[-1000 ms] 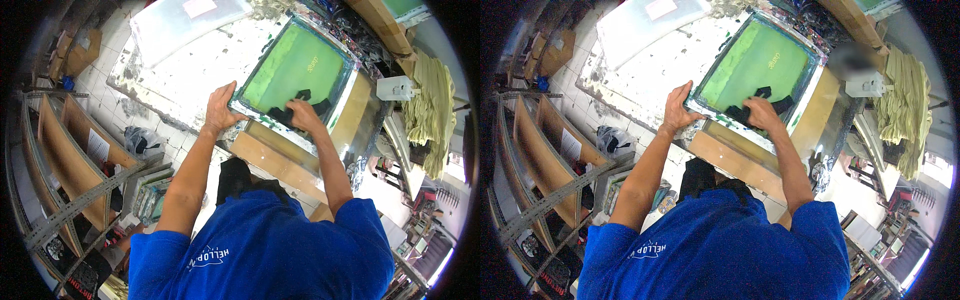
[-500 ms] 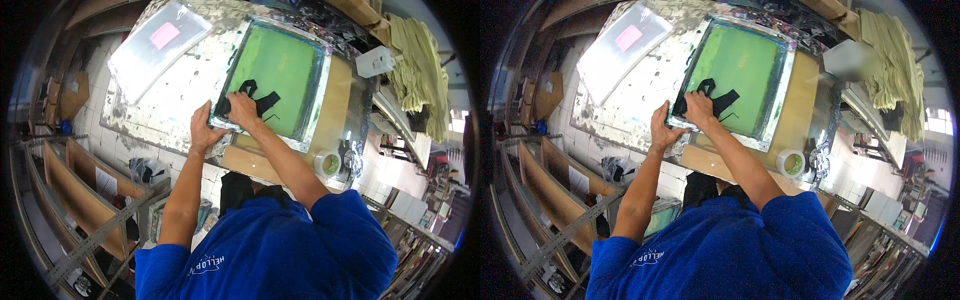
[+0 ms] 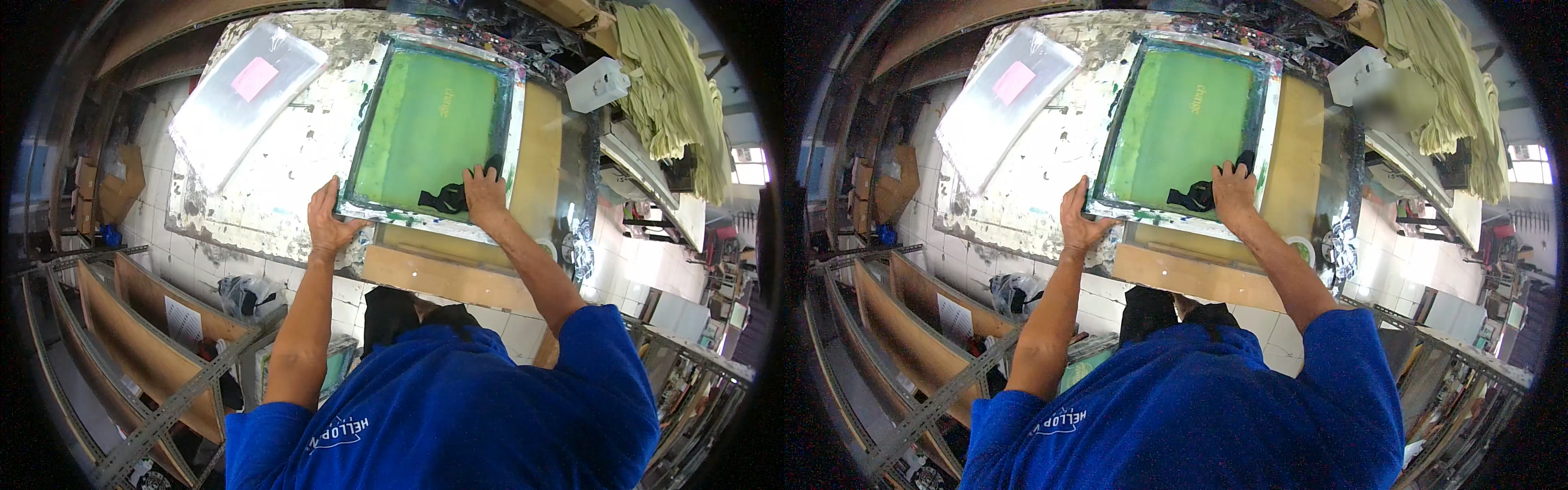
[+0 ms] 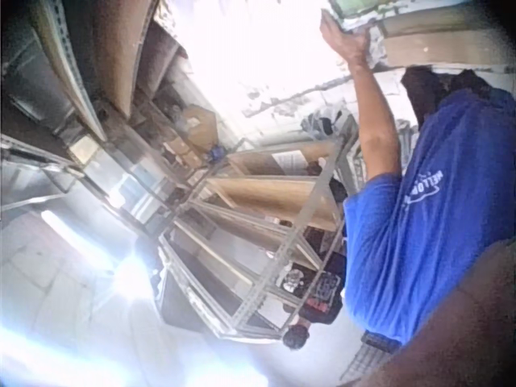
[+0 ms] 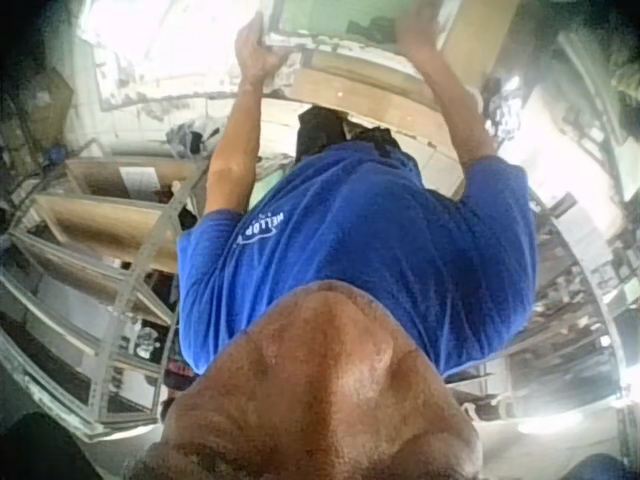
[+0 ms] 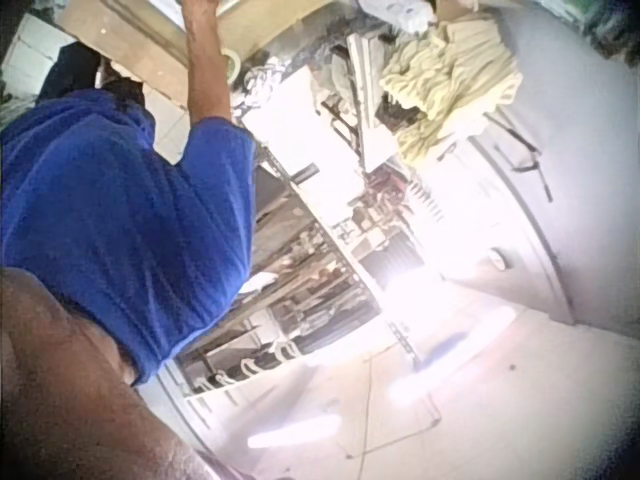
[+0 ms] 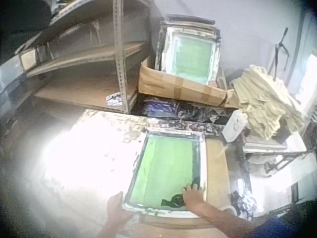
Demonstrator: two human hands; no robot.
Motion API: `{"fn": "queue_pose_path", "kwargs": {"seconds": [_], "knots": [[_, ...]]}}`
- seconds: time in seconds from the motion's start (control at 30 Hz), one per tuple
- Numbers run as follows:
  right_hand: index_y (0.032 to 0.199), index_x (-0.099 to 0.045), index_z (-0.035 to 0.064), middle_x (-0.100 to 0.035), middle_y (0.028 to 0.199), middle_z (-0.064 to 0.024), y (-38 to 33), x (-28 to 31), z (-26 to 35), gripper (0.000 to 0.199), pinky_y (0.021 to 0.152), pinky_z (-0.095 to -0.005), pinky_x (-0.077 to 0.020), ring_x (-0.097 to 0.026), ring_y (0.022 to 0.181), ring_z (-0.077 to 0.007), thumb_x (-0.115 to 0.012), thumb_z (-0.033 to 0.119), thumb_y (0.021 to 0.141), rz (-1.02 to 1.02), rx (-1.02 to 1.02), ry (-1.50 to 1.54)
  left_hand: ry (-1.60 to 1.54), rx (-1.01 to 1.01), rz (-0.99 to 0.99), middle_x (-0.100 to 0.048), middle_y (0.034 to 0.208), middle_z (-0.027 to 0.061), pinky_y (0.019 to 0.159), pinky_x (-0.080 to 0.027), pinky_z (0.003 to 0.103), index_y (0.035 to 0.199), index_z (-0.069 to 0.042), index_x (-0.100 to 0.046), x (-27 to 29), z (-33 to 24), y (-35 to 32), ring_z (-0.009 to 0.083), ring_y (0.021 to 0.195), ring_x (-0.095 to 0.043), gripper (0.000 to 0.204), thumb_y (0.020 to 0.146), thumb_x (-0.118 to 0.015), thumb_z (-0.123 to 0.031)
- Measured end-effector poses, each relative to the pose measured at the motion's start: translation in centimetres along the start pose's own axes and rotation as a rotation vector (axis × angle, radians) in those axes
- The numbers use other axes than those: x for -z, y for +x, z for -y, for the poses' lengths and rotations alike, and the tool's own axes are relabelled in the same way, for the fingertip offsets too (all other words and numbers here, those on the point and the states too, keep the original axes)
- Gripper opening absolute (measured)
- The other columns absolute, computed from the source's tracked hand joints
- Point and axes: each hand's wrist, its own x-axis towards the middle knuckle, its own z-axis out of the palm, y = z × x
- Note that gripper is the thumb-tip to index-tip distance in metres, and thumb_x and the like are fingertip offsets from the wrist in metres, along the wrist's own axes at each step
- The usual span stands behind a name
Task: The person applies clear tape to the edges of a green screen-printing frame on a workbench, smoothing the tape with a black cloth and their hands.
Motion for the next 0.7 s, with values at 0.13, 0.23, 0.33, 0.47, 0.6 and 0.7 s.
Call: {"fn": "queue_pose_path", "kwargs": {"seconds": [0.13, 0.23, 0.33, 0.47, 0.6, 0.7], "knots": [[0.117, -0.055, 0.0064, -0.056, 0.109, -0.0146, -0.3, -1.2, -0.1, 0.05, 0.081, -0.0448, -0.0504, -0.057, 0.102, -0.0344, -0.073, 0.005, 0.07, -0.089, 0.102, 0.08, 0.004, 0.035, 0.026, -0.059, 0.128, 0.0169, 0.1, -0.043, 0.044, 0.139, 0.001, -0.049, 0.3, -0.7, 0.0, 0.0348, 0.118, -0.054, 0.111, 0.045, -0.095, -0.034], [0.115, -0.054, 0.004, -0.057, 0.107, -0.0185, 0.0, -0.6, -2.1, 0.051, 0.087, -0.0472, -0.0509, -0.058, 0.103, -0.0391, -0.069, -0.003, 0.067, -0.123, 0.315, 0.229, 0.033, 0.044, 0.028, -0.059, 0.13, 0.0184, 0.102, -0.043, 0.044, 0.14, 0.003, -0.049, 0.3, -0.6, 0.2, 0.035, 0.119, -0.054, 0.115, 0.043, -0.096, -0.037], [0.113, -0.052, 0.0012, -0.057, 0.109, -0.022, 0.6, 0.1, -2.1, 0.049, 0.088, -0.0496, -0.05, -0.055, 0.108, -0.0433, -0.061, -0.012, 0.067, -0.118, 0.45, 0.484, 0.019, 0.033, 0.014, -0.059, 0.13, 0.0184, 0.102, -0.043, 0.044, 0.139, 0.003, -0.049, 0.1, -0.3, 0.1, 0.0349, 0.119, -0.054, 0.114, 0.043, -0.096, -0.036], [0.108, -0.053, -0.0003, -0.057, 0.105, -0.0244, 2.9, 0.4, 2.1, 0.042, 0.084, -0.0521, -0.0477, -0.055, 0.103, -0.0455, -0.057, -0.012, 0.068, -0.164, 0.502, 0.631, 0.004, 0.033, 0.02, -0.059, 0.129, 0.0185, 0.101, -0.043, 0.044, 0.141, 0.002, -0.049, 0.1, -0.2, 0.2, 0.0353, 0.118, -0.054, 0.113, 0.044, -0.095, -0.035], [0.104, -0.055, -0.0009, -0.059, 0.098, -0.0252, 5.6, 1.1, 7.2, 0.034, 0.084, -0.0527, -0.0475, -0.058, 0.098, -0.0462, -0.056, -0.009, 0.07, -0.217, 0.461, 0.731, -0.015, 0.034, 0.013, -0.059, 0.127, 0.0191, 0.099, -0.042, 0.046, 0.136, 0.004, -0.051, 0.1, -0.5, 0.3, 0.037, 0.117, -0.054, 0.106, 0.047, -0.095, -0.035], [0.106, -0.056, -0.0028, -0.059, 0.098, -0.0268, 7.5, 1.4, 10.9, 0.034, 0.083, -0.052, -0.0471, -0.058, 0.096, -0.0469, -0.055, -0.006, 0.072, -0.26, 0.425, 0.796, -0.001, 0.01, -0.008, -0.06, 0.126, 0.0187, 0.099, -0.042, 0.045, 0.135, 0.004, -0.052, 0.0, -0.2, 0.2, 0.0368, 0.116, -0.054, 0.105, 0.047, -0.094, -0.036]]}}
